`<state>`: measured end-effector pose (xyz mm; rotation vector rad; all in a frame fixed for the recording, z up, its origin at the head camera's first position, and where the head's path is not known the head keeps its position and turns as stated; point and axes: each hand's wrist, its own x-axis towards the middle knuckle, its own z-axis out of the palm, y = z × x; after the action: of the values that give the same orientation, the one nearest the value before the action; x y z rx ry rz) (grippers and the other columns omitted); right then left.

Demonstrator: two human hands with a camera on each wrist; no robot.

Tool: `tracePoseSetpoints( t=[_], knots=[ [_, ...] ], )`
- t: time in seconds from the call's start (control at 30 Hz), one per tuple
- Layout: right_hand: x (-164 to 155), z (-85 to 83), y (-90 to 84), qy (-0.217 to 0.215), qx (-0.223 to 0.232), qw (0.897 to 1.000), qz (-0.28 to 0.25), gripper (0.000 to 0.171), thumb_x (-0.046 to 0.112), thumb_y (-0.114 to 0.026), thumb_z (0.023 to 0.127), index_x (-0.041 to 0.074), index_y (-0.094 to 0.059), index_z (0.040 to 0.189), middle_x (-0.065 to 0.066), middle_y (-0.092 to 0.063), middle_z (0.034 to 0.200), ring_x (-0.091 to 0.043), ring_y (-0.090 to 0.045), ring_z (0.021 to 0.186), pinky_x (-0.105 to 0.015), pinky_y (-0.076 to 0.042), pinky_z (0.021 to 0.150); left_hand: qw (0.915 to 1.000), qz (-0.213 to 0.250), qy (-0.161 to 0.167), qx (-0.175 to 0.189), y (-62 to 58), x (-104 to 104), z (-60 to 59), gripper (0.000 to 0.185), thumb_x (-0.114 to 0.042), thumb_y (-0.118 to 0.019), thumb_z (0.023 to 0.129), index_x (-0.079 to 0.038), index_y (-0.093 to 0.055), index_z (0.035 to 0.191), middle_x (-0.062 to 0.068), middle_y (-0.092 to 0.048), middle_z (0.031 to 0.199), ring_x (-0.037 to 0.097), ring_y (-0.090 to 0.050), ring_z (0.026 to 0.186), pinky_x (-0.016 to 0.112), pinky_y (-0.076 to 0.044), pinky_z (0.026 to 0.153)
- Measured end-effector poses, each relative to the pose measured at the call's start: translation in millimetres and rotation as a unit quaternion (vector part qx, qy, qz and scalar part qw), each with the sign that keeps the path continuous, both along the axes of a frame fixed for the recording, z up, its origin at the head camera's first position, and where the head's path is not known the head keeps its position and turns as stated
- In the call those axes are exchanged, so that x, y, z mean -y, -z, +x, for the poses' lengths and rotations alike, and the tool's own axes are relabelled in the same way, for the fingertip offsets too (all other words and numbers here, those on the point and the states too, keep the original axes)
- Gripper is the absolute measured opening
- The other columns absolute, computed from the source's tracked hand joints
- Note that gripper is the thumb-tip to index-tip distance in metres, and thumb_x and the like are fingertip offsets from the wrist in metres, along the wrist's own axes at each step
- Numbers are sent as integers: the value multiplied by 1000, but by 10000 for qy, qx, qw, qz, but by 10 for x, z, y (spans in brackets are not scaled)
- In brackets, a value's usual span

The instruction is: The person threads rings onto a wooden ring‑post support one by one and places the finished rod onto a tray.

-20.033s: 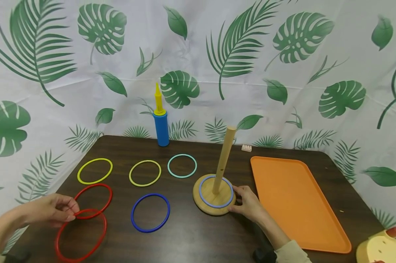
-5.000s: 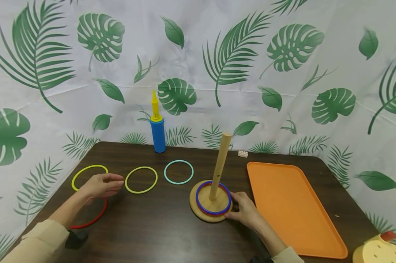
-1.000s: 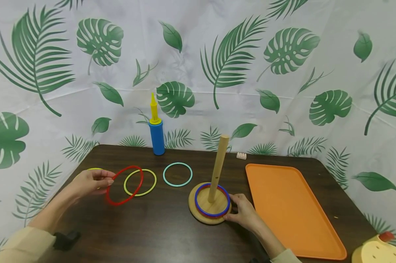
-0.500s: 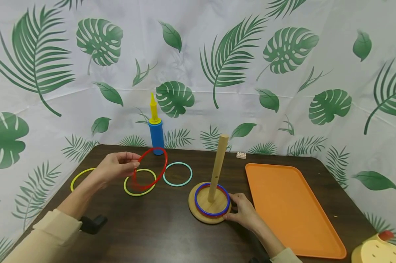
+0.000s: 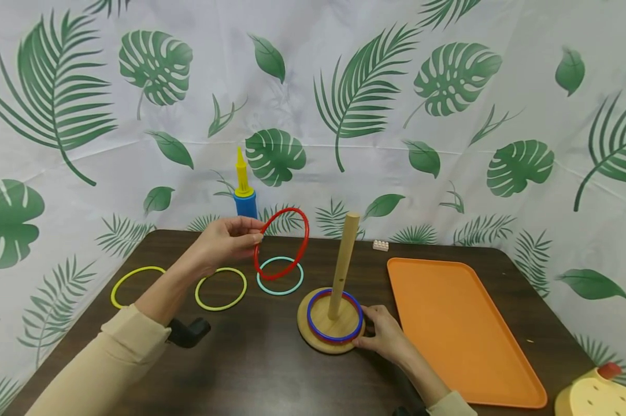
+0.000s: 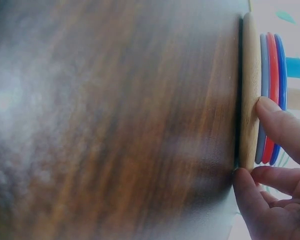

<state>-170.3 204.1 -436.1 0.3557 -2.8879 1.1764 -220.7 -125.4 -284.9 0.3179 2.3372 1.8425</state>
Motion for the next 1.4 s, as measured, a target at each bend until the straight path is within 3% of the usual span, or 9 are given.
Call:
tracePoseSetpoints(
  t=[0.4,0.67,0.8,1.03,1.13,1.4],
  knots=[
    [-8,-14,24,-81,11,9999,-97,70,4,-84,64,-12,-53,125,-17,-52,109,-29,-52,105,-35,-55,83,9995,147,221,-193,-186,-485,-54,32,-8,-64,88,3,-59,118,4,-62,90,9,-63,76,27,-57,72],
    [-8,-23,29,-32,15,10000,-53,70,3,-84,64,-12,-53,125,-17,-52,109,-28,-53,104,-35,-54,83,9984,319,395,-241,-184,-692,-126,28,-4,-62,89,4,-59,116,6,-60,90,12,-60,80,38,-56,80],
    [-3,-16,24,-36,137,9997,-174,71,2,-84,64,-12,-52,126,-19,-51,111,-31,-52,106,-33,-55,82,9981,293,481,-251,-151,-783,-153,26,-4,-63,88,3,-61,114,8,-61,91,13,-60,78,33,-58,76],
    [0,-19,24,-43,194,9997,-172,72,2,-84,65,-12,-51,127,-18,-50,111,-31,-52,107,-33,-55,81,9987,133,473,-106,33,-881,-206,25,-3,-64,87,3,-62,111,11,-63,91,12,-62,74,33,-58,75],
    [-1,-18,25,-38,212,9996,-181,72,2,-84,65,-12,-51,127,-18,-50,111,-31,-52,107,-34,-55,82,9990,45,444,96,150,-889,-216,26,-2,-64,87,4,-62,112,11,-64,91,10,-61,73,32,-58,74],
    [-7,-23,28,-13,7,10000,31,70,6,-85,64,-10,-54,125,-16,-53,110,-29,-52,106,-40,-53,85,9982,-405,365,233,505,-888,-230,23,-2,-63,87,4,-64,109,10,-65,90,11,-61,73,34,-58,71]
  ],
)
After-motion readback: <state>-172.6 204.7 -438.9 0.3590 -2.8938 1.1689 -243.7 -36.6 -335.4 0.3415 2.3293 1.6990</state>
